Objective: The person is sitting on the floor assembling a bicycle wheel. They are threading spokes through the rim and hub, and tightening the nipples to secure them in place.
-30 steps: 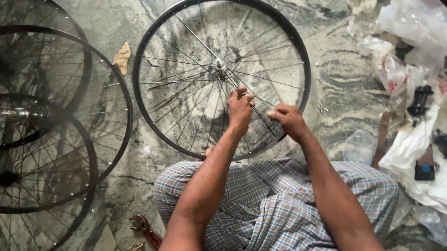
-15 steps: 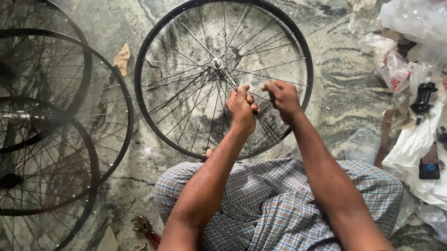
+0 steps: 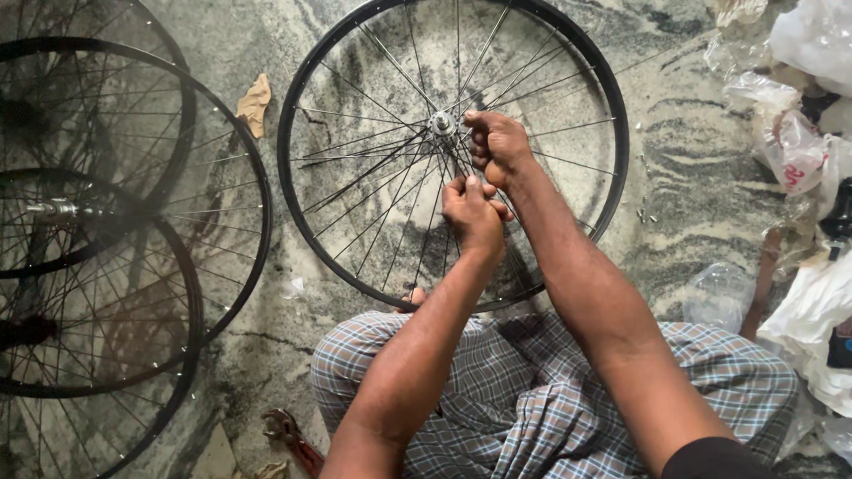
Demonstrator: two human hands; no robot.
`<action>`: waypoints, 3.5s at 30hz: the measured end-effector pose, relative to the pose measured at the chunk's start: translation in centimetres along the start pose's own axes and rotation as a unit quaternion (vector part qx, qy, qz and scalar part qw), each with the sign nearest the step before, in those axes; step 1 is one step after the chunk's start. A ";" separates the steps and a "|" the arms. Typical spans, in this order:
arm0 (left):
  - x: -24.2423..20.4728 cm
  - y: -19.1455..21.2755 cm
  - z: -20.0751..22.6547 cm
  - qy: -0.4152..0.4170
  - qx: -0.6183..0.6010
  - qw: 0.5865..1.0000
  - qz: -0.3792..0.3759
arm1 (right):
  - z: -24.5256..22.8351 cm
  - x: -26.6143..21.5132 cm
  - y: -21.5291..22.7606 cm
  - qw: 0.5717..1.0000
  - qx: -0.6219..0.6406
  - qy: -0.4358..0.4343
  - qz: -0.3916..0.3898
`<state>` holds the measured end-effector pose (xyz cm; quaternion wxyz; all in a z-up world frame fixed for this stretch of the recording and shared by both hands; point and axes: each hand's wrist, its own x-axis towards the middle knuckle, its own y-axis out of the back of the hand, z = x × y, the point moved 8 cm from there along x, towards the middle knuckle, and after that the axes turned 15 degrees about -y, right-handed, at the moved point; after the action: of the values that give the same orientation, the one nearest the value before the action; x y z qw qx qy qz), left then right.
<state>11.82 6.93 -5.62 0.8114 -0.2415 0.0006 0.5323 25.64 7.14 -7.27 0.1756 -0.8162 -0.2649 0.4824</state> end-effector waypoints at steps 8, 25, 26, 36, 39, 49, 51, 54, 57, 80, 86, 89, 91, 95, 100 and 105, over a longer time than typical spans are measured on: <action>-0.3 -1.5 1.6 0.074 -0.081 0.994 -0.016 | -4.1 -4.4 6.3 0.975 0.107 0.189 0.045; -0.1 -0.4 0.0 0.053 0.220 0.953 -0.200 | 10.4 -23.6 13.9 0.950 -0.182 0.172 0.184; -0.4 0.0 0.1 0.065 0.215 0.952 -0.209 | 11.2 -23.4 15.4 0.968 -0.108 0.123 0.189; -7.7 1.2 2.0 -0.065 0.631 0.696 -0.335 | 13.6 -23.1 16.4 0.982 0.159 0.100 0.034; -9.4 1.7 0.7 -0.089 0.618 0.695 -0.356 | 12.1 -24.0 14.2 0.977 0.164 0.133 0.014; -9.9 1.1 -1.4 0.098 0.392 0.804 -0.436 | 12.3 -25.5 15.4 0.967 0.175 0.179 0.039; -10.0 0.8 -0.7 0.132 0.340 0.835 -0.412 | 13.0 -25.3 16.4 0.964 0.165 0.194 0.072; -10.2 0.3 0.2 0.165 0.291 0.857 -0.392 | 13.9 -24.9 16.6 0.965 0.111 0.204 0.123; -10.5 -0.6 0.8 0.187 0.230 0.860 -0.415 | 14.7 -24.5 15.4 0.961 0.034 0.215 0.170; -9.7 -2.0 0.0 0.196 0.234 0.858 -0.414 | 12.2 -25.9 12.6 0.893 -0.137 0.349 0.248; -9.8 -2.2 0.8 0.166 0.247 0.861 -0.411 | 11.3 -26.1 12.9 0.886 -0.174 0.336 0.268; -9.8 -2.4 0.9 0.158 0.226 0.873 -0.402 | 11.5 -26.2 12.8 0.885 -0.173 0.317 0.293; -9.9 -2.6 0.9 0.164 0.205 0.879 -0.399 | 11.5 -26.4 12.2 0.869 -0.189 0.333 0.314; -10.2 -2.9 1.3 0.179 0.183 0.879 -0.402 | 11.4 -27.0 11.4 0.849 -0.205 0.358 0.331; -10.3 -2.8 2.5 0.176 0.233 0.874 -0.388 | 11.5 -27.2 11.4 0.853 -0.204 0.357 0.322; -10.5 -3.3 3.1 0.178 0.235 0.873 -0.389 | 11.4 -27.0 11.4 0.869 -0.195 0.350 0.292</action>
<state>9.31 -1.97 1.11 0.9718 -0.1150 0.1764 0.1059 7.97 -17.85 -0.12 -0.0546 -0.9893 -0.0243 0.1330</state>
